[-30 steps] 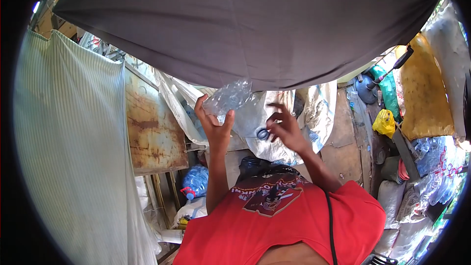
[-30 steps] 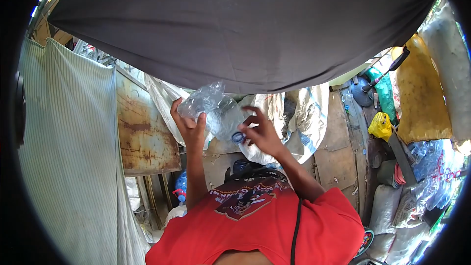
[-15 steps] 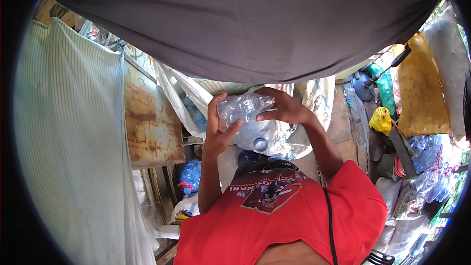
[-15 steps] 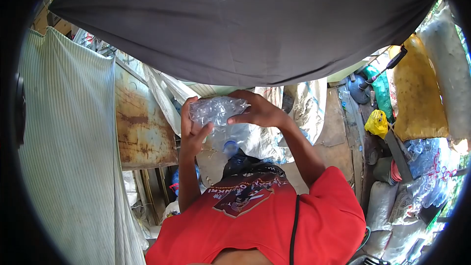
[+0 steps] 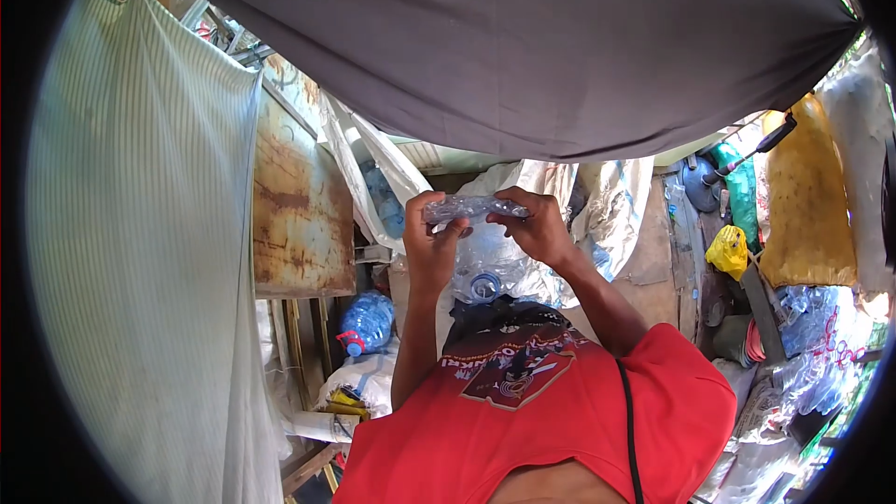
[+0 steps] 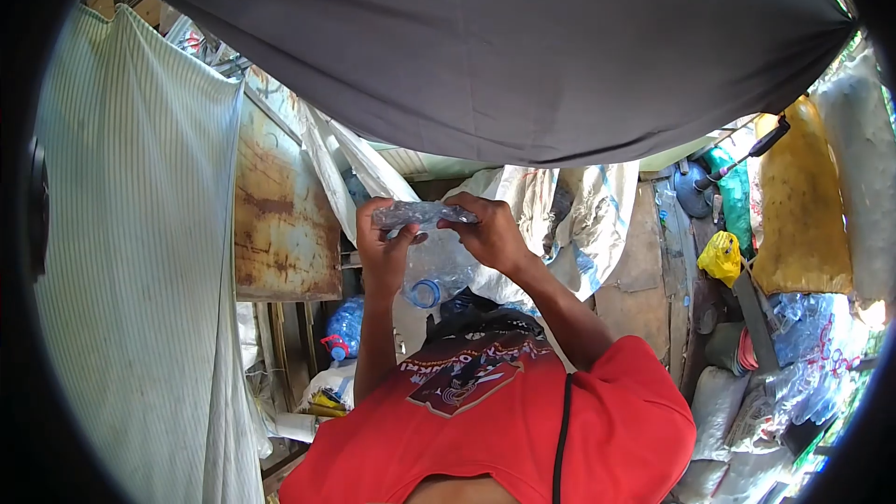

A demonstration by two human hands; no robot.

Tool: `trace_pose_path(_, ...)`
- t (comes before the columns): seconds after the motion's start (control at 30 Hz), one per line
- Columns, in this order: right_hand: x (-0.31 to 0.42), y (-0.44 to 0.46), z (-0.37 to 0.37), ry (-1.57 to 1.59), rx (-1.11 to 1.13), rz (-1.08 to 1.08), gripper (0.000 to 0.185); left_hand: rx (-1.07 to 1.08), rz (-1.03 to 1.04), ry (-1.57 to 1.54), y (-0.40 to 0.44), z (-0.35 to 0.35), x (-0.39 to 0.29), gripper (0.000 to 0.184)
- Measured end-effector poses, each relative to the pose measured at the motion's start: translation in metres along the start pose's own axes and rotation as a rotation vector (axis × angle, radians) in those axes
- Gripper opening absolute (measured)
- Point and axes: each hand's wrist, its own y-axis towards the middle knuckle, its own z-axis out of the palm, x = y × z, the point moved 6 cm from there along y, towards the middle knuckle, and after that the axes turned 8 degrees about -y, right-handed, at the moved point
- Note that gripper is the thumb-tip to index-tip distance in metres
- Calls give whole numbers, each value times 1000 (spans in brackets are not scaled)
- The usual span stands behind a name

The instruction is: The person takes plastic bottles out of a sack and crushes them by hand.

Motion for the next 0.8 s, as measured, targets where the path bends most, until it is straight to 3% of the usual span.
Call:
trace_pose_path(0.07,0,1,3,-37,-57,-75,28,6,-17,-7,0,-3,-1,58)
trace_pose_path(0.17,9,-2,1,-234,-209,-368,37,89,-63,-101,-1,0,-4,63)
trace_pose_path(0.3,22,-4,5,-441,-224,-709,51,119,-349,-489,-12,-3,17,63)
trace_pose_path(0.4,28,-10,4,-484,-259,-795,53,160,-432,-452,-15,-6,14,57)
trace_pose_path(0.5,22,-10,8,-479,-231,-761,56,144,-457,-301,-10,-9,2,55)
trace_pose_path(0.6,21,1,9,-181,-24,-557,67,128,-465,-180,-6,-16,-4,54)
trace_pose_path(0.63,14,3,16,-73,122,-498,80,151,-478,-194,-6,-15,-6,55)
trace_pose_path(0.73,16,5,18,371,261,-455,92,210,-511,-258,-8,-14,-6,58)
trace_pose_path(0.8,-2,5,23,659,403,-266,100,230,-510,-334,-7,-14,-2,59)
